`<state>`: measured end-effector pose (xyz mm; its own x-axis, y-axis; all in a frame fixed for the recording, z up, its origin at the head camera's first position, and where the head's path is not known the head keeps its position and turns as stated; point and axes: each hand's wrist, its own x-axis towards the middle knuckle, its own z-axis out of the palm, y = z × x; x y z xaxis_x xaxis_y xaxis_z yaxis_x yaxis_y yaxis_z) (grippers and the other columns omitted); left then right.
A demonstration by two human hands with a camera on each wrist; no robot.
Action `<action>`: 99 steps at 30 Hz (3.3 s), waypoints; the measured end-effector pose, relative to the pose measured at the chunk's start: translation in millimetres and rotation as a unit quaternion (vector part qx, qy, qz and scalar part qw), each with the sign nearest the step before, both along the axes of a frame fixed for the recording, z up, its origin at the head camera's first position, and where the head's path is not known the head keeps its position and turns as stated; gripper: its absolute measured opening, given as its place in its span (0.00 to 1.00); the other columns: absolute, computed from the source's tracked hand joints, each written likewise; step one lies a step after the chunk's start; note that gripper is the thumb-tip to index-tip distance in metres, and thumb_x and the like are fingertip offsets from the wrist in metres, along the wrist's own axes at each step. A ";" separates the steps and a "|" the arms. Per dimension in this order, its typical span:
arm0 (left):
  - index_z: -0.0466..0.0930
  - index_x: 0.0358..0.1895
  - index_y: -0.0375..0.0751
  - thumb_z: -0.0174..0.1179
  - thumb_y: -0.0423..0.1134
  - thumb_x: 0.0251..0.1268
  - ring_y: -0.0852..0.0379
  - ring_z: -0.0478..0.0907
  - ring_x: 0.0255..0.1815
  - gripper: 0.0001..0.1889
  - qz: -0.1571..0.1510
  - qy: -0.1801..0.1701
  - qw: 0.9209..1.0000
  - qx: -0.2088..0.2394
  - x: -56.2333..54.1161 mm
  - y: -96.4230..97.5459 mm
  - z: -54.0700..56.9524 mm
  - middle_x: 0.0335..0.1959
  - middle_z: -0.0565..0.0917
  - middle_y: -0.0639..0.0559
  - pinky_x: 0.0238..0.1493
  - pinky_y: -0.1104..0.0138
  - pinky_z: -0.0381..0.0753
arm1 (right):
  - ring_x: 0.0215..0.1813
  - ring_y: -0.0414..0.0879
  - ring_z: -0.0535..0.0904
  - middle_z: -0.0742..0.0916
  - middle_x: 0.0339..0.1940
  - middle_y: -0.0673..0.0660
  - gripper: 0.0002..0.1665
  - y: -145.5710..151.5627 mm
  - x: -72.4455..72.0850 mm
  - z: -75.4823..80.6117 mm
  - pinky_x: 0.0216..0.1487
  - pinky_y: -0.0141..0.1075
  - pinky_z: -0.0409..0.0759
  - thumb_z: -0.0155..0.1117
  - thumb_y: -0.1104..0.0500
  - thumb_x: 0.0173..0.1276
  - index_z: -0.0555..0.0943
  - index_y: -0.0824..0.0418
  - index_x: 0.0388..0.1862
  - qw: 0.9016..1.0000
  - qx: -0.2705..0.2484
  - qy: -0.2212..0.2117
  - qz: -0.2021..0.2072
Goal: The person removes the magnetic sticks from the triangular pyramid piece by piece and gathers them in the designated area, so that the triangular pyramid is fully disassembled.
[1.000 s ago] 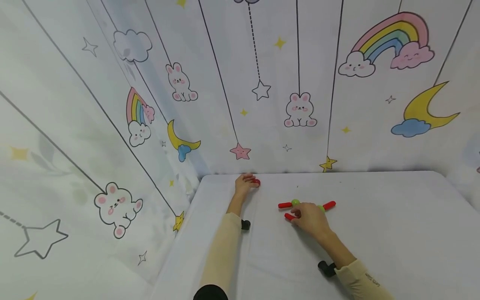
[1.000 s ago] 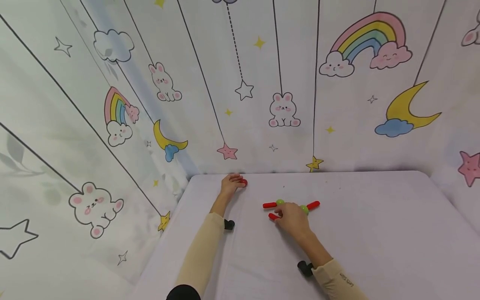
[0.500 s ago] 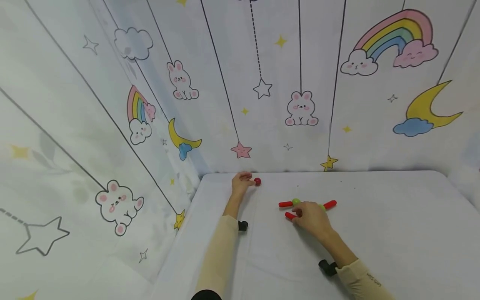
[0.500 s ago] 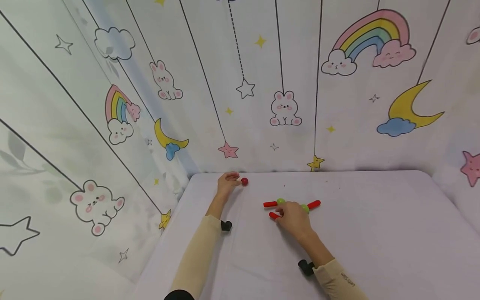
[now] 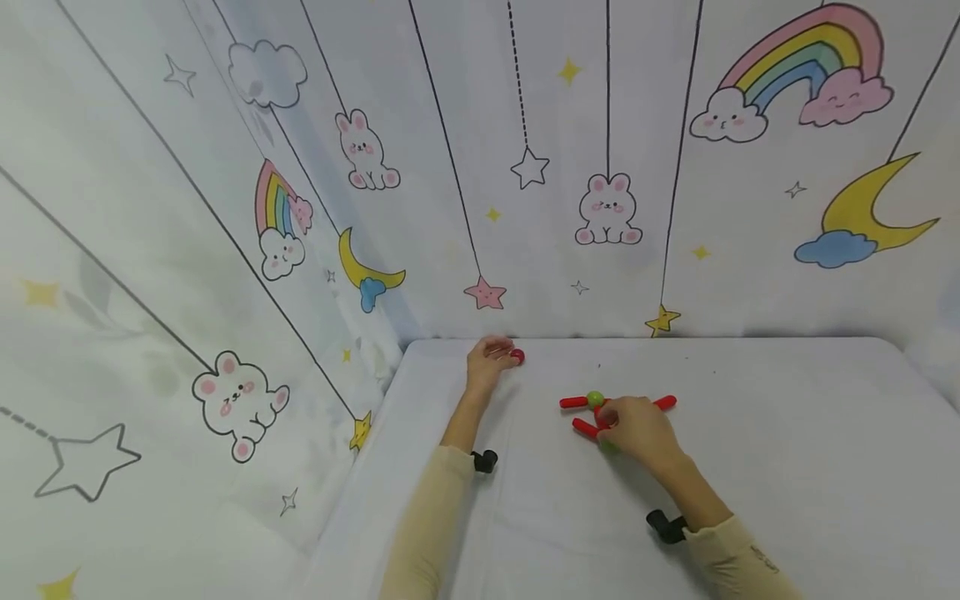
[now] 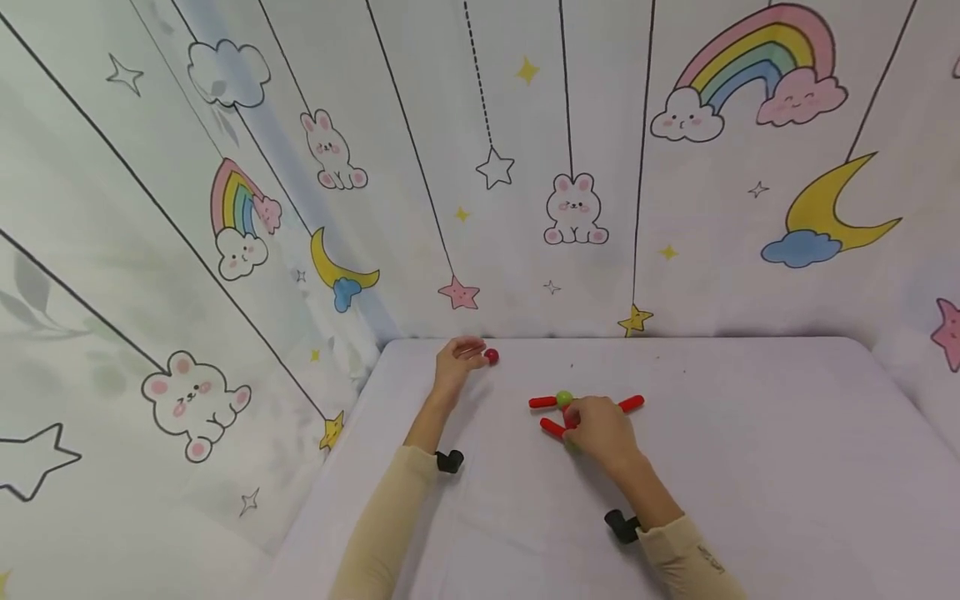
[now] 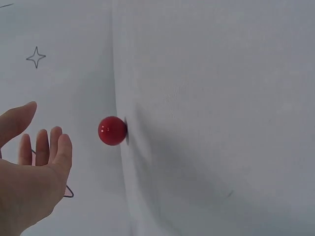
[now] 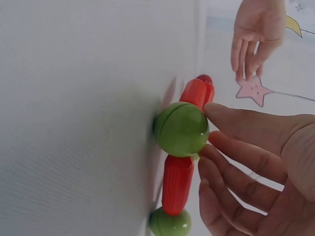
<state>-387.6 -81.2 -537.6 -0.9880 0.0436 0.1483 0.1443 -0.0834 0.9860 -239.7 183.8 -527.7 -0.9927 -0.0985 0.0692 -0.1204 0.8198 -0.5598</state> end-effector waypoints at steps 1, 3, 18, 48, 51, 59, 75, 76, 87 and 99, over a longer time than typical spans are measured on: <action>0.74 0.62 0.20 0.66 0.15 0.60 0.32 0.76 0.67 0.25 -0.002 -0.002 1.000 0.004 2.7 0.8 0.6 0.62 0.78 0.24 0.60 0.64 0.83 | 0.42 0.50 0.83 0.90 0.39 0.55 0.14 0.7 0.4 0.9 0.44 0.48 0.85 0.81 0.61 0.59 0.90 0.62 0.44 1.000 0.001 -0.006 0.000; 0.75 0.61 0.22 0.67 0.16 0.60 0.33 0.77 0.67 0.25 -0.005 -0.010 1.000 0.006 8.7 2.0 1.3 0.61 0.79 0.25 0.57 0.65 0.84 | 0.41 0.50 0.82 0.89 0.37 0.54 0.15 1.7 1.4 2.7 0.43 0.48 0.85 0.81 0.60 0.59 0.90 0.62 0.44 1.000 0.003 -0.016 0.003; 0.80 0.58 0.31 0.71 0.24 0.63 0.41 0.83 0.61 0.20 -0.053 -0.046 0.997 -0.013 60.1 18.1 4.8 0.58 0.84 0.35 0.54 0.63 0.86 | 0.38 0.50 0.79 0.87 0.32 0.52 0.12 3.8 2.4 10.4 0.40 0.47 0.85 0.82 0.63 0.57 0.90 0.61 0.40 0.998 0.034 -0.048 0.013; 0.81 0.57 0.30 0.60 0.18 0.65 0.38 0.81 0.63 0.18 -0.181 -0.041 0.975 -0.120 97.0 69.4 -13.3 0.57 0.85 0.36 0.53 0.66 0.85 | 0.38 0.49 0.79 0.88 0.33 0.51 0.12 2.8 1.1 7.0 0.42 0.49 0.84 0.83 0.62 0.57 0.91 0.61 0.40 0.998 0.016 -0.055 0.018; 0.82 0.57 0.32 0.57 0.17 0.64 0.41 0.82 0.63 0.20 -0.180 -0.047 0.973 -0.138 96.0 71.3 -15.2 0.57 0.85 0.39 0.56 0.64 0.84 | 0.37 0.48 0.79 0.88 0.32 0.51 0.11 2.8 1.8 6.7 0.41 0.48 0.83 0.83 0.62 0.57 0.91 0.60 0.39 0.998 0.016 -0.052 0.018; 0.84 0.56 0.35 0.57 0.19 0.64 0.53 0.84 0.55 0.19 -0.193 -0.079 0.968 -0.142 91.2 69.9 -22.9 0.53 0.88 0.42 0.50 0.65 0.84 | 0.38 0.49 0.80 0.88 0.33 0.51 0.12 2.9 1.4 5.7 0.43 0.48 0.84 0.83 0.61 0.57 0.91 0.60 0.39 0.998 0.017 -0.051 0.019; 0.82 0.56 0.31 0.66 0.28 0.69 0.59 0.86 0.45 0.15 -0.177 -0.135 0.966 -0.129 94.8 64.3 -18.5 0.47 0.89 0.44 0.54 0.62 0.86 | 0.38 0.49 0.81 0.89 0.34 0.52 0.12 1.5 1.6 8.4 0.41 0.49 0.85 0.82 0.62 0.58 0.91 0.61 0.40 0.998 0.008 -0.054 0.017; 0.82 0.57 0.32 0.67 0.28 0.68 0.59 0.86 0.45 0.15 -0.177 -0.139 0.966 -0.130 95.0 63.1 -18.8 0.46 0.90 0.45 0.54 0.62 0.86 | 0.38 0.49 0.81 0.89 0.33 0.52 0.12 1.0 1.3 7.9 0.42 0.49 0.85 0.82 0.62 0.58 0.91 0.61 0.40 0.998 0.007 -0.053 0.016; 0.84 0.55 0.34 0.72 0.29 0.63 0.60 0.85 0.38 0.17 -0.160 -0.149 0.965 -0.146 96.5 59.4 -21.7 0.40 0.88 0.49 0.46 0.68 0.85 | 0.40 0.51 0.80 0.89 0.35 0.53 0.12 3.2 -0.5 3.3 0.42 0.49 0.86 0.82 0.62 0.58 0.91 0.62 0.41 0.998 -0.003 -0.055 0.008; 0.85 0.54 0.36 0.73 0.26 0.60 0.59 0.82 0.34 0.18 -0.137 -0.151 0.966 -0.161 97.5 63.0 -17.8 0.37 0.86 0.49 0.41 0.67 0.84 | 0.39 0.50 0.80 0.90 0.35 0.54 0.13 3.8 -2.1 2.7 0.42 0.48 0.86 0.81 0.62 0.58 0.91 0.62 0.42 0.997 0.003 -0.072 0.001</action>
<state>-290.1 -18.2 -555.3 -0.9292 0.3047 -0.2090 -0.1374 0.2401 0.9610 -241.8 187.7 -525.0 -0.9921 -0.1004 -0.0756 -0.0401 0.8230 -0.5666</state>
